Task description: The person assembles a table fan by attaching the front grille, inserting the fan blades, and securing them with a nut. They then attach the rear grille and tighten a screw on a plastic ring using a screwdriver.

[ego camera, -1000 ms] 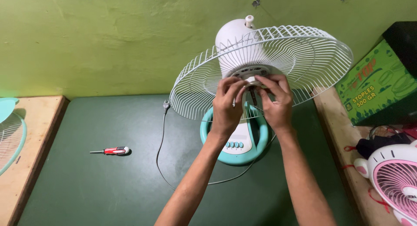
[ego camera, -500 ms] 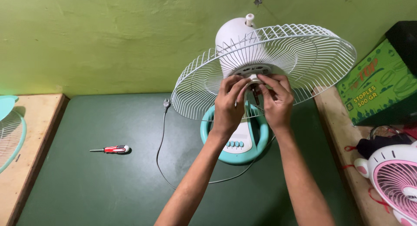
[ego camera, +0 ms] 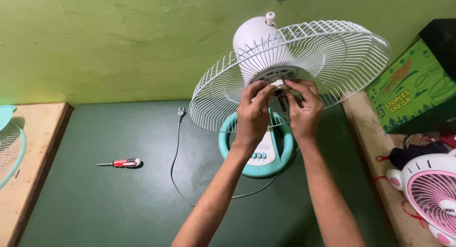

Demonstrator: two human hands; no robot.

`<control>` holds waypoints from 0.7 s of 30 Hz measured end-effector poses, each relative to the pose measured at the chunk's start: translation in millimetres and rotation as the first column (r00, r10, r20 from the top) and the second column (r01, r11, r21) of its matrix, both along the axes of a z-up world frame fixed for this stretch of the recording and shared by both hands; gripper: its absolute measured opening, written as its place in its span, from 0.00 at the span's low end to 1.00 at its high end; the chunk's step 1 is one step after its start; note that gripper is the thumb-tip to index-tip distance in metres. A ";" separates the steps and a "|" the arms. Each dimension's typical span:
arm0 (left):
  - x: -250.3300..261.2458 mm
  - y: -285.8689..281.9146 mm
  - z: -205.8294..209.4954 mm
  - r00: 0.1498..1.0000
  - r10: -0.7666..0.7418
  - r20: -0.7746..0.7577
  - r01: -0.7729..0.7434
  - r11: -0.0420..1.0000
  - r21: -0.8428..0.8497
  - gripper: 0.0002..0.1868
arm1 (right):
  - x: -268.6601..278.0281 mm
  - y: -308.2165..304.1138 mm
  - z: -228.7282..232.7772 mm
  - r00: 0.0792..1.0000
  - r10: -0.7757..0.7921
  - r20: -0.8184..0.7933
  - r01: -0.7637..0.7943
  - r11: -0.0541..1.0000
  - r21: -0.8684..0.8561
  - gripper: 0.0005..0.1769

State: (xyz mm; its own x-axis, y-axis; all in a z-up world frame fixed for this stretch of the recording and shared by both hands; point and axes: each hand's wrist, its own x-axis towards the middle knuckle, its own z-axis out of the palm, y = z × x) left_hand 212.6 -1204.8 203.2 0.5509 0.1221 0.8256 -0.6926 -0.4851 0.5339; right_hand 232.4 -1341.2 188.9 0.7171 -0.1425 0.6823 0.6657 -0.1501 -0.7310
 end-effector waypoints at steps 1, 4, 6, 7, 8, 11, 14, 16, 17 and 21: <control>0.4 0.1 0.3 1.000 0.004 0.004 -0.004 1.000 0.009 0.16 | 0.6 0.3 0.5 1.000 0.000 -0.009 0.000 1.000 0.011 0.14; 0.0 0.7 1.4 1.000 0.008 0.009 -0.008 0.999 0.031 0.16 | 1.6 1.0 1.4 0.999 0.024 -0.040 -0.022 0.999 0.048 0.13; -0.1 2.4 2.4 1.000 -0.001 0.003 0.001 0.999 0.043 0.16 | 1.4 2.6 1.0 1.000 -0.029 -0.011 0.029 1.000 0.001 0.14; -0.2 1.3 2.9 1.000 -0.002 0.009 0.002 0.999 0.040 0.15 | 0.6 1.6 1.1 0.998 -0.056 0.005 0.056 0.998 -0.024 0.14; -0.3 0.3 3.5 1.000 -0.004 0.015 0.003 0.999 0.038 0.15 | 0.2 0.5 1.5 0.998 -0.070 0.002 0.070 0.997 -0.032 0.14; -1.5 1.1 5.3 1.000 -0.019 0.021 0.018 1.000 0.002 0.13 | -0.1 2.5 1.0 0.994 -0.109 -0.006 0.108 0.992 -0.058 0.14; -0.9 0.0 7.0 0.998 -0.063 0.002 0.063 0.996 -0.069 0.11 | -0.4 2.1 -2.1 0.988 -0.154 -0.001 0.153 0.985 -0.077 0.13; 1.7 -0.2 8.6 0.999 -0.033 0.010 0.034 0.999 -0.035 0.11 | 0.4 3.5 -5.9 0.984 -0.175 0.010 0.176 0.983 -0.054 0.12; 4.4 -0.8 9.8 0.999 0.012 0.030 -0.013 1.000 0.021 0.11 | 0.5 4.5 -8.0 0.987 -0.158 -0.036 0.157 0.987 -0.034 0.10; 7.9 -7.9 13.0 0.998 0.063 0.021 -0.064 0.995 0.082 0.13 | -2.3 9.5 -14.1 0.978 -0.081 -0.195 0.091 0.995 0.047 0.04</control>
State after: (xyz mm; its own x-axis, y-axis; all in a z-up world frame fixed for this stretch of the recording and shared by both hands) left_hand 220.5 -1212.7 216.1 0.5290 0.0878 0.8441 -0.6681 -0.5702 0.4780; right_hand 230.1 -1331.7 174.9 0.8176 -0.2429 0.5221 0.4981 -0.1565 -0.8529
